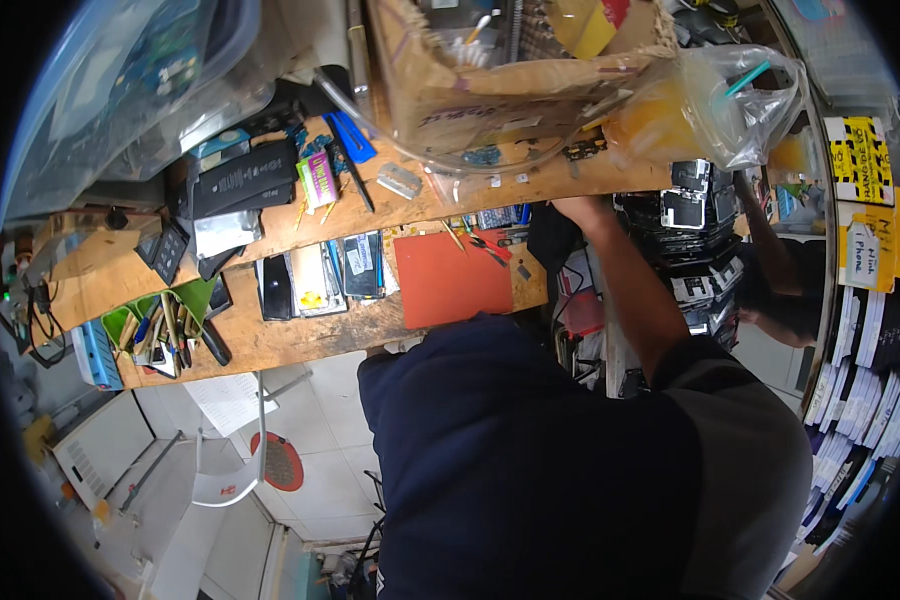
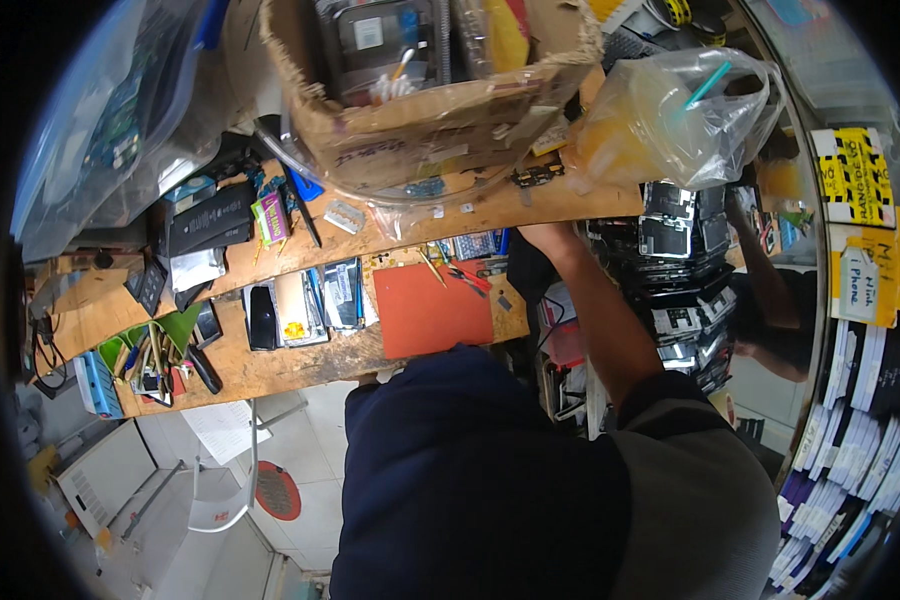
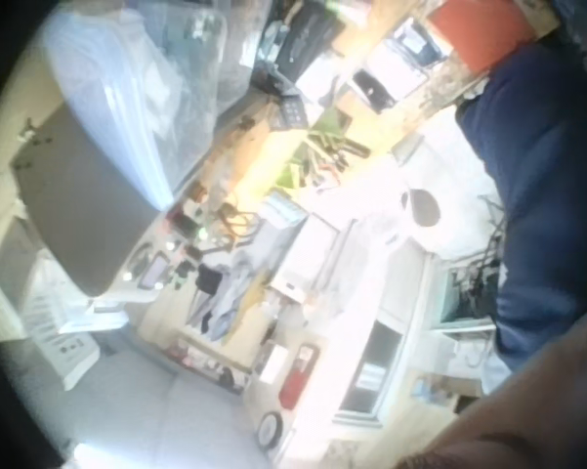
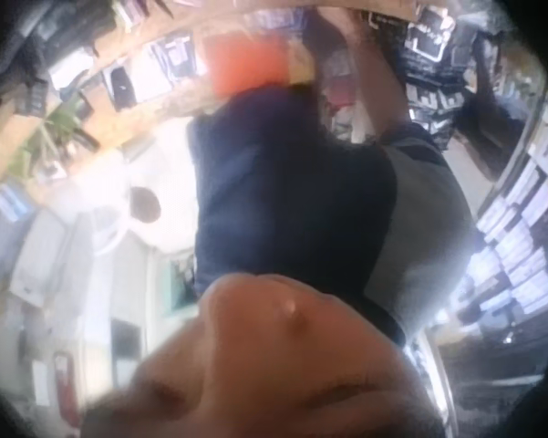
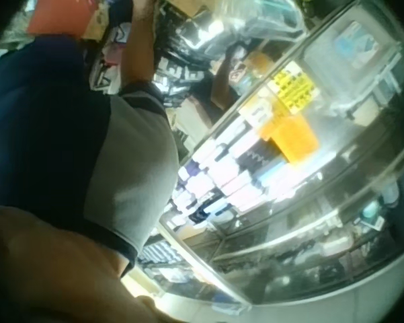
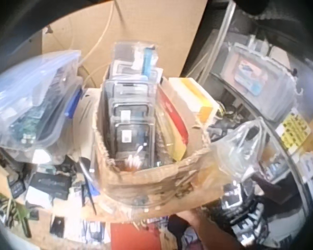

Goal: The person repeatedly picks up a black smartphone, turns it over to inspect both sides, and places it back on the workbench. The person also briefly handles a small black rectangular component and a red mat on the cluttered workbench.

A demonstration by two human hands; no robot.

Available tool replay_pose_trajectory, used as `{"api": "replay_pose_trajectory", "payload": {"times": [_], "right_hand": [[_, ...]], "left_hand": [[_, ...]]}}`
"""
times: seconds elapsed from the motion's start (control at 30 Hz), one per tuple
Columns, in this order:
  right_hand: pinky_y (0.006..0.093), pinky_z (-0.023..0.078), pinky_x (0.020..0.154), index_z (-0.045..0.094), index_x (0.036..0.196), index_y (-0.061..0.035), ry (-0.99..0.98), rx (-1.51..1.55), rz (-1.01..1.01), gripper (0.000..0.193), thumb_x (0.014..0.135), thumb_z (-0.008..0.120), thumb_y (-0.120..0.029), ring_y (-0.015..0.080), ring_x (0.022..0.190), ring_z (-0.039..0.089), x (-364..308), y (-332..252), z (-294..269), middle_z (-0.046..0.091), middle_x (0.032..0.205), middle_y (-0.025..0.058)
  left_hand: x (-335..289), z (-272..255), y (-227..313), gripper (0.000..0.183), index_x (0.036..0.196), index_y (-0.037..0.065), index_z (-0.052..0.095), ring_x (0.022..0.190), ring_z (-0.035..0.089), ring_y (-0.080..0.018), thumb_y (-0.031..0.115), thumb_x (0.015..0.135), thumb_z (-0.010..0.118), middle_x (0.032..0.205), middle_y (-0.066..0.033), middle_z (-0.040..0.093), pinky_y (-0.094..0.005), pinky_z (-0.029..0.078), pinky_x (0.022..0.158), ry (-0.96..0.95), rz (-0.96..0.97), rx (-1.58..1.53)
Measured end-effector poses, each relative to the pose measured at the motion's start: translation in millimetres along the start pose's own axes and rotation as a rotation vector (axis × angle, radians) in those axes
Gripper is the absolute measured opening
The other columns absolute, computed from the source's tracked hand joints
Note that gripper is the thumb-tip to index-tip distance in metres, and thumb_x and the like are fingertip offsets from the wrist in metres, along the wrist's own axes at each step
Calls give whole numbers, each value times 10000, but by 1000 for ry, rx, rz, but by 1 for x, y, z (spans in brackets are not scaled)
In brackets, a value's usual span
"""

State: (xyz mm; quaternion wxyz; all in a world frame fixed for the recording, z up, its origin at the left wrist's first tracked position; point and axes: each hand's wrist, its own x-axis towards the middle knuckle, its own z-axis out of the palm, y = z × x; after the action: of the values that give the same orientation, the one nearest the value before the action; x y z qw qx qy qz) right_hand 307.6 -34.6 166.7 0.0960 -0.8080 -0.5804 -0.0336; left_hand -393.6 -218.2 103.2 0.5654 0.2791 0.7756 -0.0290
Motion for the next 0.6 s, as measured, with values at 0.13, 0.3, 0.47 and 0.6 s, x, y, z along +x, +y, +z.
{"api": "replay_pose_trajectory", "payload": {"times": [0.13,0.3,0.47,0.6], "right_hand": [[513,444,961,653,1135,-68,5,24,12,284,867,659,-161,430,1110,575,-12,-4,3,657,1150,195],[523,501,817,670,1048,-26,-12,437,309,207,948,611,-197,474,934,640,-54,-44,-57,695,960,234],[401,485,664,625,861,27,-276,805,544,262,968,621,-213,306,728,662,-104,-70,-149,682,796,180],[344,474,672,608,863,24,-134,908,613,251,987,603,-194,183,721,624,-123,-106,-260,648,764,125]], "left_hand": [[2,-15,6,342,1254,8,526,949,564,-226,191,982,626,1076,-114,577,-349,489,794,-4,20,82],[13,-38,20,389,1298,-5,521,1019,584,-244,177,973,635,1141,-136,592,-360,506,841,-11,66,213],[64,-52,85,437,1342,-18,516,1088,603,-262,163,964,643,1205,-157,607,-372,523,888,-25,366,415],[65,23,245,476,1374,-6,508,1112,618,-280,126,945,665,1239,-166,609,-390,527,925,-293,853,480]]}}
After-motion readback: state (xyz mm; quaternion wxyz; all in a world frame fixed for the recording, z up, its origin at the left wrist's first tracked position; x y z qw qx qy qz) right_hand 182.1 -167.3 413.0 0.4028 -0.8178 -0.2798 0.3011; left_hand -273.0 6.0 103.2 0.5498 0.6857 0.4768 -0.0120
